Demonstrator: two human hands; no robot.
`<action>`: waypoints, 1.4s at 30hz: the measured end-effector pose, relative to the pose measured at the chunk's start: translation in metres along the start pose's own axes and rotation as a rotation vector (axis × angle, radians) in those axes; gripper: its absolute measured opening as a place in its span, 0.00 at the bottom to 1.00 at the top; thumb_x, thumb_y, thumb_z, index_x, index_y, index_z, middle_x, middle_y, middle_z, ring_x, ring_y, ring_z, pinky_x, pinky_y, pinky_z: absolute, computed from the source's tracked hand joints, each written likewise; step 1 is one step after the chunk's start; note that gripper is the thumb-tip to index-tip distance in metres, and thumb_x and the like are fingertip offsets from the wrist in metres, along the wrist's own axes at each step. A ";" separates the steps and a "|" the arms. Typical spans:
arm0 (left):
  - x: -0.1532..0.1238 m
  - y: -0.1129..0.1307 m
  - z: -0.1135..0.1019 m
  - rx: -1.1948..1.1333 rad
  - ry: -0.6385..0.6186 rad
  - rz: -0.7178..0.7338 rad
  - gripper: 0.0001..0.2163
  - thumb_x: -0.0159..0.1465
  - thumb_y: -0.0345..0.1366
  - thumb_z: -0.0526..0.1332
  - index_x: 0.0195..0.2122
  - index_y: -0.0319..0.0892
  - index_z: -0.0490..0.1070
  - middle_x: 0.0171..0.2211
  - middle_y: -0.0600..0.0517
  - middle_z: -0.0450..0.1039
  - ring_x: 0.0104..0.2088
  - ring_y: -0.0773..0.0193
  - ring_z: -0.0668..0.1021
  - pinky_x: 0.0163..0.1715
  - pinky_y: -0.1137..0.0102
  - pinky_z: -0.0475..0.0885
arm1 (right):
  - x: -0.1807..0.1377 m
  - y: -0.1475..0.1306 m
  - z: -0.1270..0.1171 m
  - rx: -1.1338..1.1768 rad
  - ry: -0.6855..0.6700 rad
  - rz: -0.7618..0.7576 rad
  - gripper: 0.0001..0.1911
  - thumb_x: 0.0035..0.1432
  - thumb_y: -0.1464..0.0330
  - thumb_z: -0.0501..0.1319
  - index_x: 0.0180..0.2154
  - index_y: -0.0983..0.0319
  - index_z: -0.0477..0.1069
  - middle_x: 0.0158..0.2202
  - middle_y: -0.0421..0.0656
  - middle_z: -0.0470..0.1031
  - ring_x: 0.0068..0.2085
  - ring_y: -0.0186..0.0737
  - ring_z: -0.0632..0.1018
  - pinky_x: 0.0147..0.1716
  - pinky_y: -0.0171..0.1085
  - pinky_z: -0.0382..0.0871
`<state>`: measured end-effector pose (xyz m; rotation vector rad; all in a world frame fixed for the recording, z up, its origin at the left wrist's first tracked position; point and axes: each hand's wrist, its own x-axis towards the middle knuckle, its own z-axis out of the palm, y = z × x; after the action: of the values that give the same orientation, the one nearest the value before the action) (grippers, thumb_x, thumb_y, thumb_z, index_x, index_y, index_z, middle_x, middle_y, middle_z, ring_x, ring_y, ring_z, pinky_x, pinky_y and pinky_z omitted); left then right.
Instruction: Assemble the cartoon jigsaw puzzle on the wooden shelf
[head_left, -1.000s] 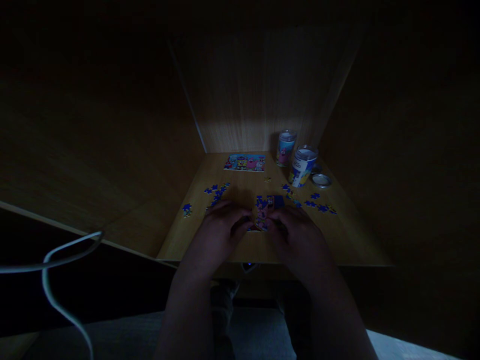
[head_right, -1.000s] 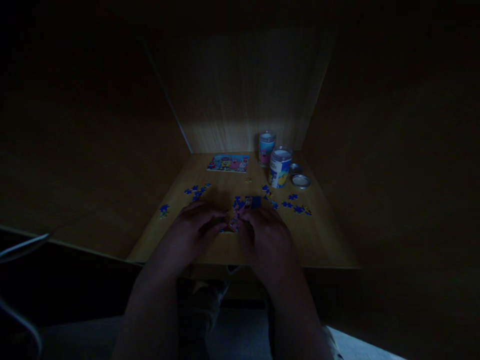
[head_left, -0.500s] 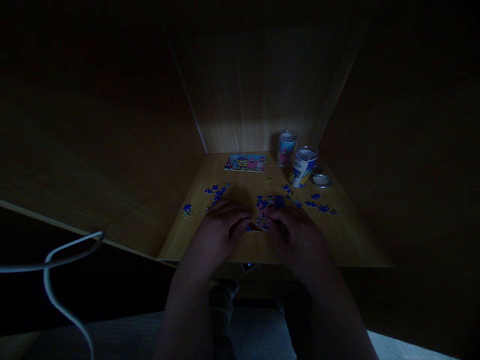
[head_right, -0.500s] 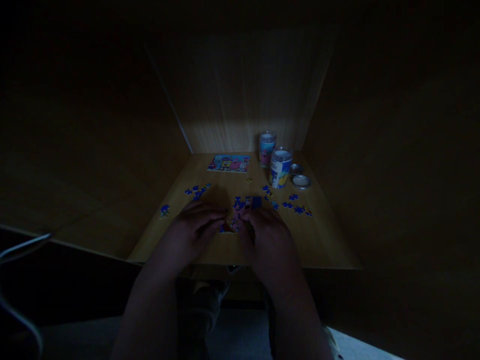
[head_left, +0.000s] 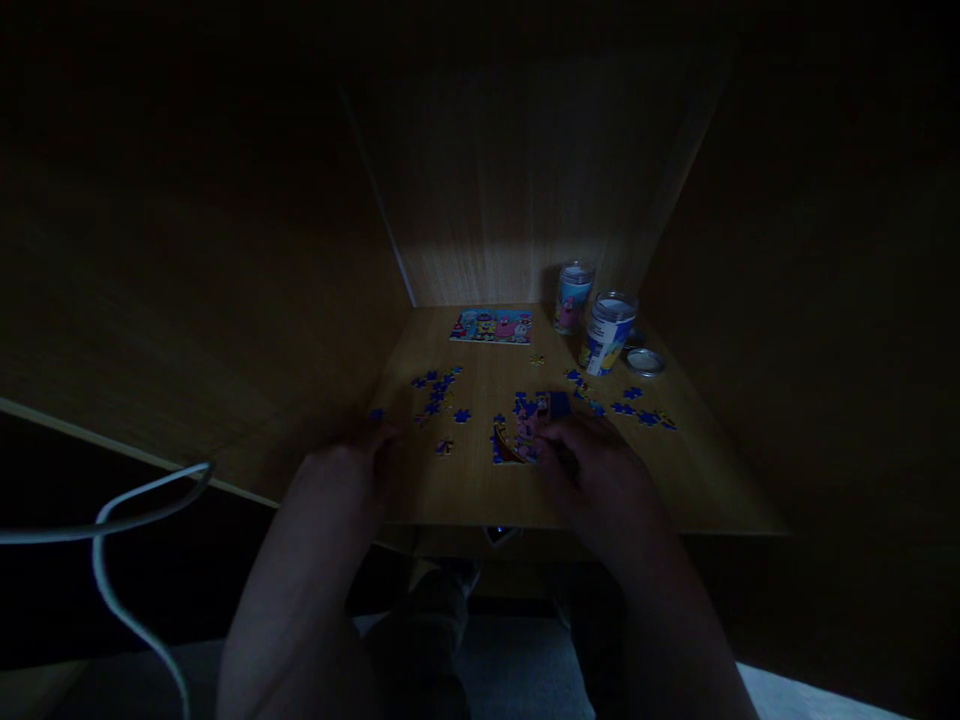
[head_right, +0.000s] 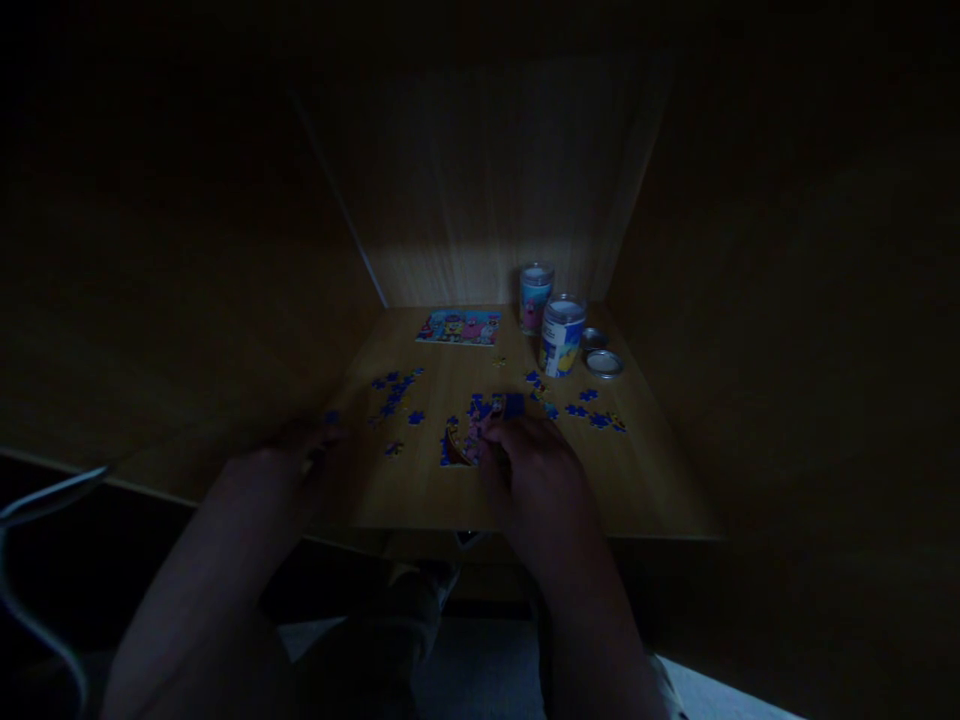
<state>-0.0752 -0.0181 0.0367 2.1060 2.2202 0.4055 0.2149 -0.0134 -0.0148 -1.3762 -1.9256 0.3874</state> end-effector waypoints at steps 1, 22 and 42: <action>0.000 0.003 0.000 -0.020 -0.011 0.025 0.13 0.72 0.38 0.60 0.47 0.50 0.86 0.42 0.47 0.88 0.38 0.48 0.88 0.42 0.57 0.82 | 0.000 0.000 0.000 -0.006 0.003 -0.002 0.06 0.72 0.69 0.63 0.47 0.56 0.78 0.51 0.46 0.85 0.54 0.51 0.81 0.55 0.51 0.75; 0.009 0.027 0.022 -0.285 -0.069 0.088 0.07 0.70 0.38 0.65 0.41 0.48 0.84 0.45 0.47 0.87 0.45 0.48 0.87 0.47 0.57 0.79 | 0.001 0.000 0.000 -0.001 -0.003 -0.006 0.05 0.72 0.69 0.63 0.47 0.55 0.78 0.52 0.46 0.85 0.54 0.51 0.82 0.56 0.51 0.76; 0.010 0.026 0.022 -0.355 -0.062 0.098 0.05 0.67 0.39 0.67 0.39 0.50 0.84 0.42 0.49 0.88 0.42 0.49 0.88 0.42 0.59 0.80 | 0.001 -0.001 0.000 -0.012 0.005 -0.011 0.05 0.73 0.69 0.62 0.46 0.56 0.77 0.51 0.47 0.85 0.54 0.51 0.82 0.55 0.51 0.75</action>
<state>-0.0460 -0.0045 0.0229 2.0093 1.8514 0.6734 0.2143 -0.0133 -0.0137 -1.3721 -1.9341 0.3670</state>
